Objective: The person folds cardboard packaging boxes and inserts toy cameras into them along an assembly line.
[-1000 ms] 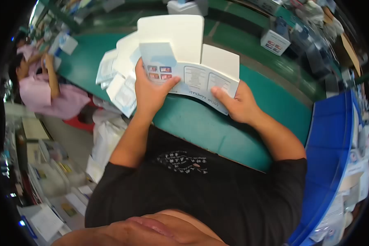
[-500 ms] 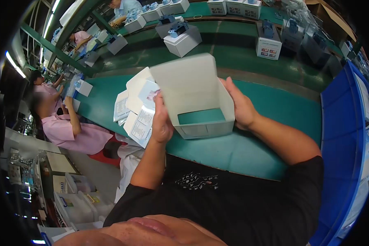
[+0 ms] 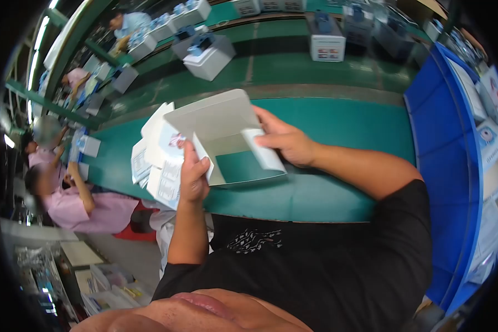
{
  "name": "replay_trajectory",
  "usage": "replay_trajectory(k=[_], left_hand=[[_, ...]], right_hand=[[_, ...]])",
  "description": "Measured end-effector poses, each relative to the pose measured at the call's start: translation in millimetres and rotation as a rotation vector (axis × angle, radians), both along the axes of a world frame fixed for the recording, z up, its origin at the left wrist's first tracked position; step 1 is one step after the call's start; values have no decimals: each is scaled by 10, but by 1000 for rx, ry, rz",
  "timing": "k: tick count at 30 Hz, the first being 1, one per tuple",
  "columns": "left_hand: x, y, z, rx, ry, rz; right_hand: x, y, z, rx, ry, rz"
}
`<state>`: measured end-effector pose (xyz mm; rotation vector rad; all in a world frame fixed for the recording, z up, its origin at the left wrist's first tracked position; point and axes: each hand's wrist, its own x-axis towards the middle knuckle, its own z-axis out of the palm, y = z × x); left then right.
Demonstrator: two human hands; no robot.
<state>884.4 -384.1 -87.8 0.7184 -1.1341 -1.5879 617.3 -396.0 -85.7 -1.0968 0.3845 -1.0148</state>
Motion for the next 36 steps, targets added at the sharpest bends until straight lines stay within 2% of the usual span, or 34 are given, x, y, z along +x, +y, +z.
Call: replay_trajectory(k=[1,2,3,5,6,10,11,15,16,20,21,25,30,36], left_hand=[[-16,17,0,8,5,-28],[-36,58,30,-54,-117,26],[-48,96,78,-120,-237,86],[-68,85,136,-263,-468,222],[-63,41,124,-264,-462,215],[25,-51,34,-470,-347,107],[89,-53,14,-459,-351,120],[164,-159,-67,-682,-424,94],[160,-176,-60,-681,-411,84],[222,-129,197,-828,-690,17],[235,-66,244,-811,-693,22],[178,81,422,-1005,-1126,74],[270,94,363,-1088,-1157,13],[350,92,128,-1057,-1146,49]], right_hand=[[-4,-13,-3,-93,187,-50],[-18,-13,-9,-181,376,-92],[-21,15,33,-173,383,-109],[-47,27,175,-323,549,-263],[-59,11,179,-321,556,-268],[-65,-96,112,-661,447,-301],[-43,-159,79,-657,443,-284],[-159,-363,-72,-1035,498,-83],[-198,-315,-30,-1029,513,-89],[-189,-102,303,-1303,726,-138],[-161,-68,298,-1294,720,-123],[-135,70,272,-1291,898,-197],[-68,169,299,-1290,967,-199],[-37,220,277,-1326,998,-187]])
